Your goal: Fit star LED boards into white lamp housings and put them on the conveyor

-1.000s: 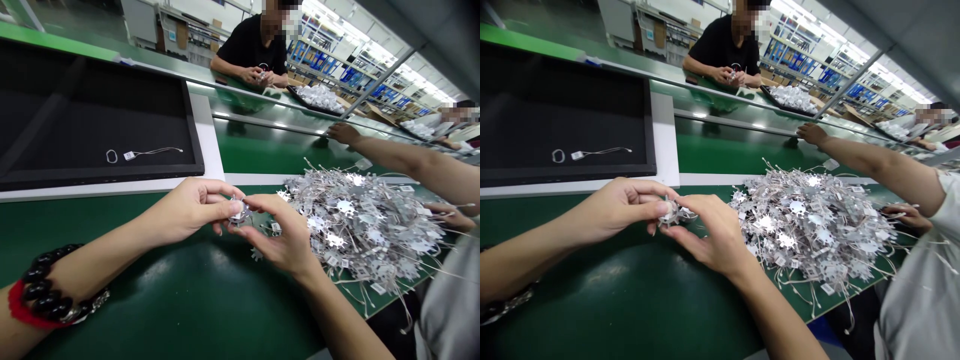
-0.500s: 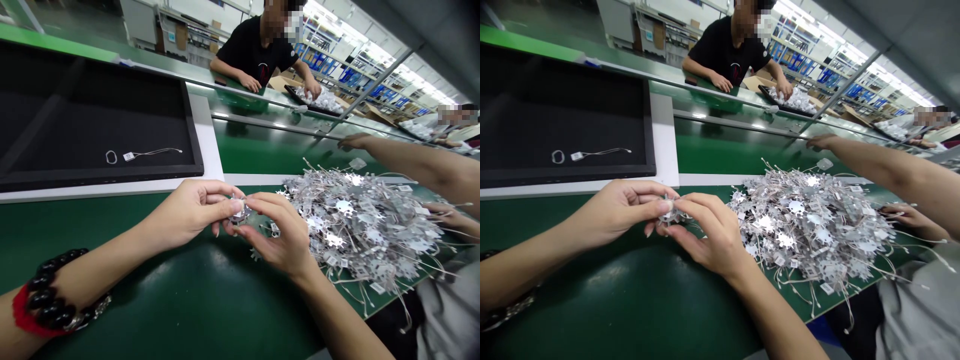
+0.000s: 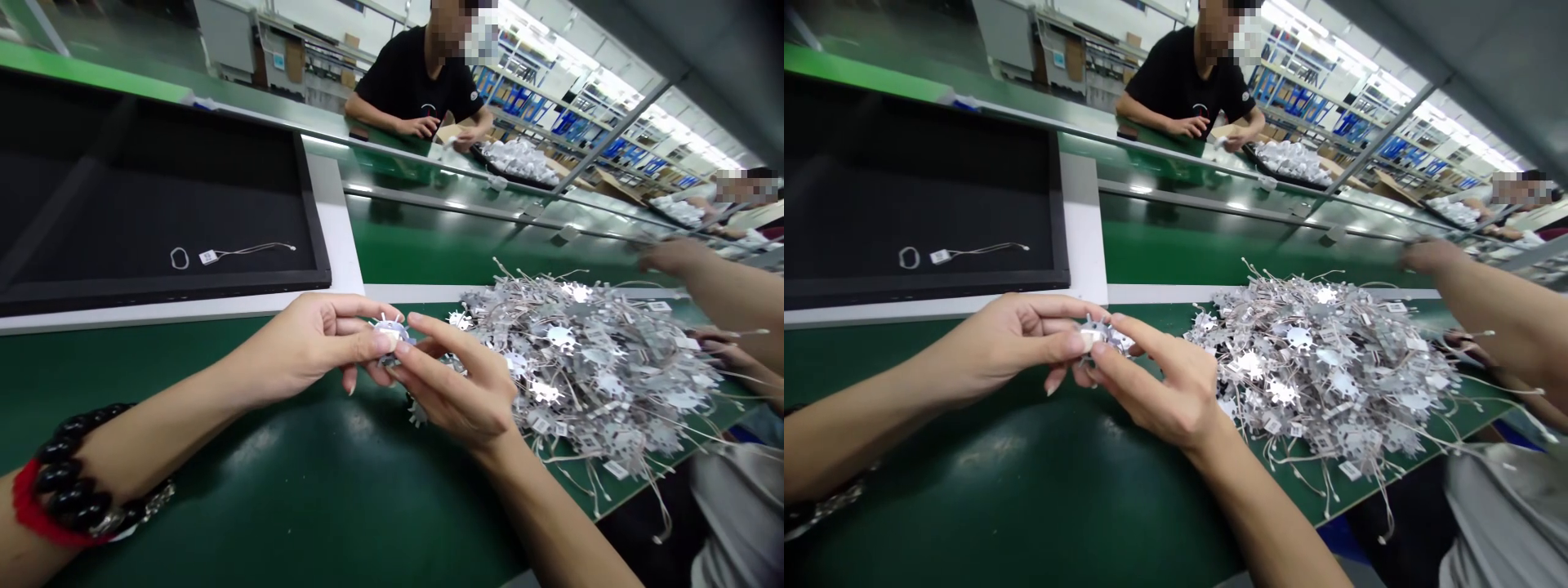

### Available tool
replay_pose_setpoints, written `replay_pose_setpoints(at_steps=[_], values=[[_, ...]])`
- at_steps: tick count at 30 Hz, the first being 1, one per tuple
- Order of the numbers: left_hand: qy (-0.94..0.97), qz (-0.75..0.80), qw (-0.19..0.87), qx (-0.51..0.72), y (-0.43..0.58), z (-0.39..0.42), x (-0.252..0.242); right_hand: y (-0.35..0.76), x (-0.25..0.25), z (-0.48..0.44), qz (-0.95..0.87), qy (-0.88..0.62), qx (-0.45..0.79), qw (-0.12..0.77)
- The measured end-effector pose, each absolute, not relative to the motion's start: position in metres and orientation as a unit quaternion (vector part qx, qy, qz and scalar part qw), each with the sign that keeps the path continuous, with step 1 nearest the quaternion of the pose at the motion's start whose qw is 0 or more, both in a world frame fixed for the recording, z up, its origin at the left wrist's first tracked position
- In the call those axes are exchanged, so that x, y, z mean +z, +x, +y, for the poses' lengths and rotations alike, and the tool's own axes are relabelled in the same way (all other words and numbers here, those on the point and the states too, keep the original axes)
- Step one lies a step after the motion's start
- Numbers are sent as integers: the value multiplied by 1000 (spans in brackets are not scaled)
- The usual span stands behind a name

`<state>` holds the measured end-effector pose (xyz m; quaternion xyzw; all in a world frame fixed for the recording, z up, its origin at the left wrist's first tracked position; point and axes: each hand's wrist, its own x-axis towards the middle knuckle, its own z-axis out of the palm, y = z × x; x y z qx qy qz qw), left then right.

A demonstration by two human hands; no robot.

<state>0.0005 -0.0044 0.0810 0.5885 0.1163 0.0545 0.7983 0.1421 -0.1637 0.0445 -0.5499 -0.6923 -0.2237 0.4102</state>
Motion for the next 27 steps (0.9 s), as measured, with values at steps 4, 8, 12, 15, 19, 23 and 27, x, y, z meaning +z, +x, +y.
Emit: replay_pose_setpoints(at_steps=[4,8,12,15,19,23,27], values=[[599,115,790,60,-1,-3,79,142,45,-161,-666,-551,-150,481],[627,114,767,73,-2,-3,79,142,48,-158,-567,-584,112,570],[640,112,756,76,-2,-3,80,142,56,-157,-480,-572,278,604],[651,115,746,74,-2,-2,81,142,61,-156,-441,-559,352,608],[667,115,733,61,-1,2,81,143,64,-154,-436,-574,360,592],[680,115,722,55,1,4,78,146,63,-154,-449,-623,308,562],[694,125,707,52,2,2,75,149,62,-155,-445,-657,302,528]])
